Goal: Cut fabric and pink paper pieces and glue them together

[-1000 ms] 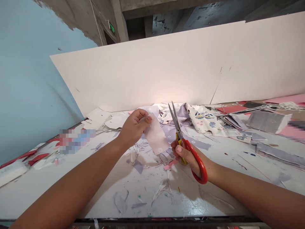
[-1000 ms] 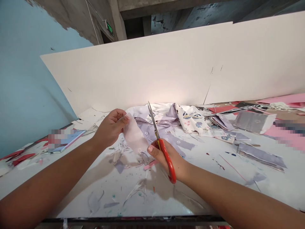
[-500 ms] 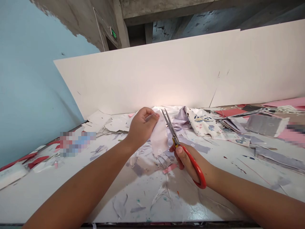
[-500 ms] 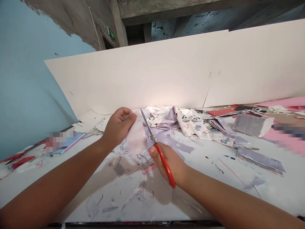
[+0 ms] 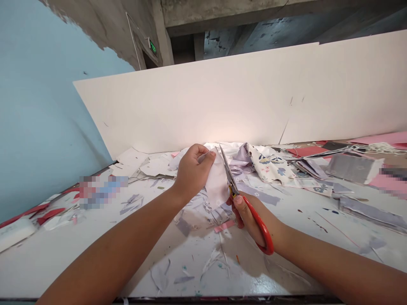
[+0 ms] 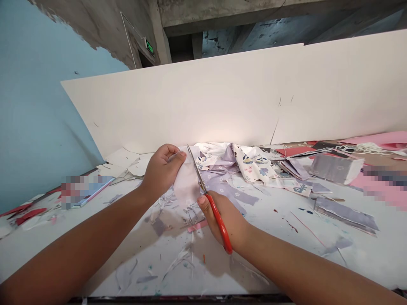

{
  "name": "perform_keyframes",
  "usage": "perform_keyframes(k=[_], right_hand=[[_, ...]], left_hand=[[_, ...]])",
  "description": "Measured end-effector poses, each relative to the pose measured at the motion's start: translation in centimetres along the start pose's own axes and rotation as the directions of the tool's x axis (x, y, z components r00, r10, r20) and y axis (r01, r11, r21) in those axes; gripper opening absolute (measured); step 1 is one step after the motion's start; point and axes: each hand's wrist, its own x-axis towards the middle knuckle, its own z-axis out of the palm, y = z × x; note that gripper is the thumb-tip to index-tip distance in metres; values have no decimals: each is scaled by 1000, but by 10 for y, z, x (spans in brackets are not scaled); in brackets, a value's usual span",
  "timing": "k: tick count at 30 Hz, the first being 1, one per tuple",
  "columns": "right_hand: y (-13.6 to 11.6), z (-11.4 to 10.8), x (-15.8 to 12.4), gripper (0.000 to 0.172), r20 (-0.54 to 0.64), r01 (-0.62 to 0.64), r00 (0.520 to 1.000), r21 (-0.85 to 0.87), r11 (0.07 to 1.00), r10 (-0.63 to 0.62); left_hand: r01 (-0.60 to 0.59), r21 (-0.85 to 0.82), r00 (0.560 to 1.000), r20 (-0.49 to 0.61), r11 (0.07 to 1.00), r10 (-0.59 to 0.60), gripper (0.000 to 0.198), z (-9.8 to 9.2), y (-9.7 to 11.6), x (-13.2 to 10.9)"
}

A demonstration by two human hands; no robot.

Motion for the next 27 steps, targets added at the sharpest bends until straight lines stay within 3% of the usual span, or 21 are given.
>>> perform_keyframes(k=[27], right_hand=[[6, 3, 1, 51, 23, -70, 997, -19, 997, 71]], left_hand=[[-20, 40, 1000, -23, 999, 21, 17, 2, -1, -2]])
